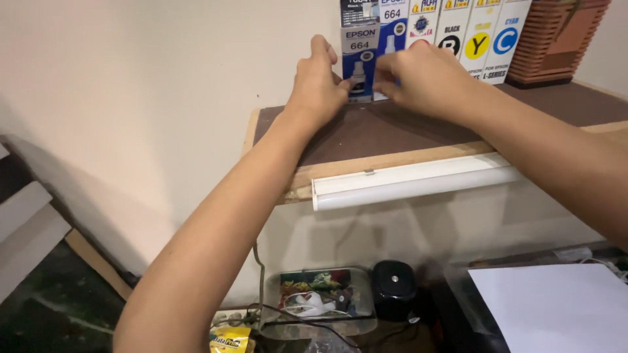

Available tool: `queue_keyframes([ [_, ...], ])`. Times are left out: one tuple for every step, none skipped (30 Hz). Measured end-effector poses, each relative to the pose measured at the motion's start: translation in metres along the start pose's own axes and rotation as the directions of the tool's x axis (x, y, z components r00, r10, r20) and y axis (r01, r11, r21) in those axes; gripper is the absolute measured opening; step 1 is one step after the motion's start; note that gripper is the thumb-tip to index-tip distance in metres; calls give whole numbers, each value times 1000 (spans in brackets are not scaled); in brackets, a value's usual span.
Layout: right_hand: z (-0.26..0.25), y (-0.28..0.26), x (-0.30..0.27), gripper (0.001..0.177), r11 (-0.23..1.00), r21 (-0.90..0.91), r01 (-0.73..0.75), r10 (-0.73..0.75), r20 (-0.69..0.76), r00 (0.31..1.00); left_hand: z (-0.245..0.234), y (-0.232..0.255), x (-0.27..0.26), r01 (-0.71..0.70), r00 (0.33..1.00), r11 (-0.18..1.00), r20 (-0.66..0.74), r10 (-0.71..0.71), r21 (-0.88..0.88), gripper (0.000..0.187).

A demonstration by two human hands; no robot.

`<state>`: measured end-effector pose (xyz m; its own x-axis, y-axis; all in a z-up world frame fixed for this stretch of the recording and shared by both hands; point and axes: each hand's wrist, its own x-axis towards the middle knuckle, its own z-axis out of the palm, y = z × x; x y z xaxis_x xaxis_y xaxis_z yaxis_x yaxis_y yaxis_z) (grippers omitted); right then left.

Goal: Organizing office supplies and cleaning a desk area.

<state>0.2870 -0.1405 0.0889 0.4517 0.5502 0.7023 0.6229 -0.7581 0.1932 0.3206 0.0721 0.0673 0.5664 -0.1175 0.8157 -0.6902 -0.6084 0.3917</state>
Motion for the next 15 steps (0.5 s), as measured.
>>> queue_keyframes([
  [-4, -5, -2, 20, 999, 2, -33, 33, 109, 994, 2, -5, 0, -25, 1000, 998, -5, 25, 50, 34],
  [-8, -9, -4, 20, 998, 1, -66, 64, 217, 974, 5, -11, 1, -49, 999, 994, -9, 51, 101, 30],
  [-4, -7, -5, 20, 998, 2, -66, 64, 218, 974, 8, -14, 1, -48, 999, 994, -9, 49, 101, 30],
  [0, -5, -6, 27, 999, 2, -38, 37, 205, 978, 12, -18, 1, -43, 999, 996, 22, 42, 82, 23],
  [4, -3, -7, 34, 1000, 1, -10, 9, 191, 981, 15, -21, 2, -39, 998, 997, 52, 36, 64, 17],
  [3, -5, -7, 34, 1000, 1, -10, 9, 191, 981, 14, -17, 0, -39, 998, 997, 52, 36, 64, 17],
  [3, -7, -6, 37, 999, -17, -40, 43, 232, 972, 12, -12, -1, -40, 998, 998, 59, 36, 54, 16],
  [2, -8, -6, 41, 997, -37, -70, 78, 271, 960, 11, -8, -3, -40, 997, 998, 66, 37, 45, 16],
  [4, -7, -6, 41, 997, -38, -70, 77, 271, 960, 12, -12, -1, -40, 997, 998, 65, 37, 44, 16],
  [5, -5, -6, 41, 999, -28, -46, 51, 254, 966, 13, -15, 0, -32, 997, 999, 75, 29, 44, 16],
  [7, -3, -7, 41, 1000, -18, -22, 26, 238, 971, 15, -19, 2, -23, 996, 999, 87, 19, 44, 18],
  [8, -2, -7, 41, 1000, -18, -22, 26, 239, 971, 14, -17, 2, -22, 996, 999, 87, 18, 43, 18],
  [8, -1, -7, 41, 1000, 13, -11, 8, 223, 975, 12, -15, 2, 2, 995, 997, 95, -9, 73, 22],
  [9, 0, -7, 42, 999, 43, 1, -10, 206, 979, 11, -13, 2, 26, 994, 994, 102, -36, 103, 27],
  [7, -2, -6, 42, 999, 44, 0, -9, 207, 978, 11, -13, 3, 27, 994, 994, 103, -37, 103, 27],
])
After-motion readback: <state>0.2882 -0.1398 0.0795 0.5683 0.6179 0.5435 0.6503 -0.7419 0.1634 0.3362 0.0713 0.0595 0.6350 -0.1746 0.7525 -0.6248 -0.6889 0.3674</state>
